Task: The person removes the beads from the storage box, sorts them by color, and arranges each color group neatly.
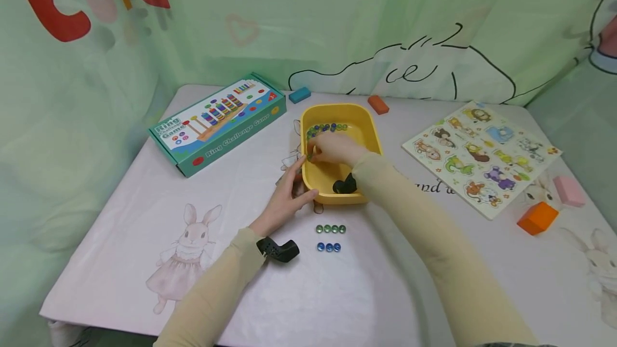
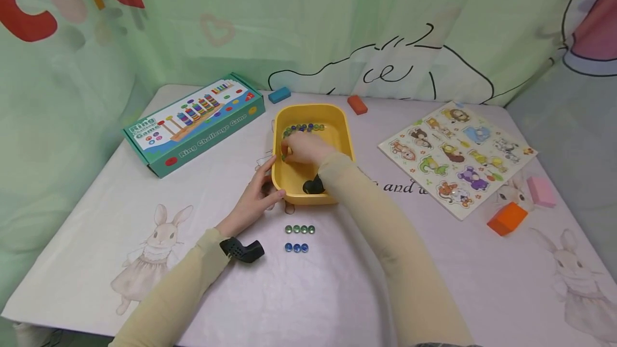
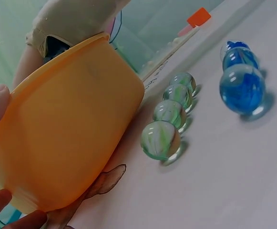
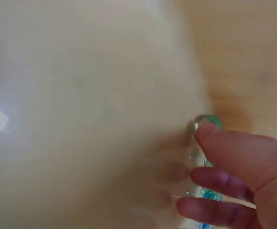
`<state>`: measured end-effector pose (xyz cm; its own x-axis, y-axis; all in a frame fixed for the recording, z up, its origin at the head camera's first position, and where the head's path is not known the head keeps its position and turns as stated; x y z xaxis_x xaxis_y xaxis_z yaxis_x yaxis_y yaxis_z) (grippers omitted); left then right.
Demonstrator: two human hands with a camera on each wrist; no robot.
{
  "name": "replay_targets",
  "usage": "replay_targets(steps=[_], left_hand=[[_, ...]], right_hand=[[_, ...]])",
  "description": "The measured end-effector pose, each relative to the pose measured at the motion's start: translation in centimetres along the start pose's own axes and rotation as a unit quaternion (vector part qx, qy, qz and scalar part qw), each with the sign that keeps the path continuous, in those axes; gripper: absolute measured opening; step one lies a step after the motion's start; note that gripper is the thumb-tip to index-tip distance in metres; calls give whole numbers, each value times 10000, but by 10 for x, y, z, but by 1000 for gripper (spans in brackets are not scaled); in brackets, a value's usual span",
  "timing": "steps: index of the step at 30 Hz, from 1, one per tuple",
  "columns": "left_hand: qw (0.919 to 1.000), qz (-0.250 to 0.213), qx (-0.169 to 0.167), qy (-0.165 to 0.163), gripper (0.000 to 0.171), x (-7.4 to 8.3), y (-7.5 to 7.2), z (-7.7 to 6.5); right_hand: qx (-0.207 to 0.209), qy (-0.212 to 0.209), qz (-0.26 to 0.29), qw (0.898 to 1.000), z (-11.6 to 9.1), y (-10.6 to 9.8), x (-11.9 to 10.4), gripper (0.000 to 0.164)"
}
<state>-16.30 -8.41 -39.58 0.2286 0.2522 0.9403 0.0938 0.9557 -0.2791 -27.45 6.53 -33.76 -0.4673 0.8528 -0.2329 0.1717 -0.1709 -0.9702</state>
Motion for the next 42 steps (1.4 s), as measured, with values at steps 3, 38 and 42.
replay_targets(steps=[3, 38, 42], left_hand=[[10000, -37, 6, 28, 75, -1, 0, 0], [9996, -189, -143, -150, 75, 21, -3, -6], [9999, -3, -15, -146, 76, 4, 1, -2]], right_hand=[[-118, -11, 70, 9999, -1, 0, -3, 21], [1543, -874, 1762, 9682, -138, -29, 6, 18], [2114, -1355, 1935, 9484, -153, -21, 5, 17]])
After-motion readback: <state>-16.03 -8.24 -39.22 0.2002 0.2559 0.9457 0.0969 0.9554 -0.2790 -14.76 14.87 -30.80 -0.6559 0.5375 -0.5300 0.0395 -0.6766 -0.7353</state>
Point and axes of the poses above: each hand's wrist, its own z-axis towards the middle knuckle, its own y-axis out of the palm, x = y × z, the point moved 1 cm from there along z, towards the middle knuckle, and after that the axes turned 14 degrees about x, right-handed, at the moved point
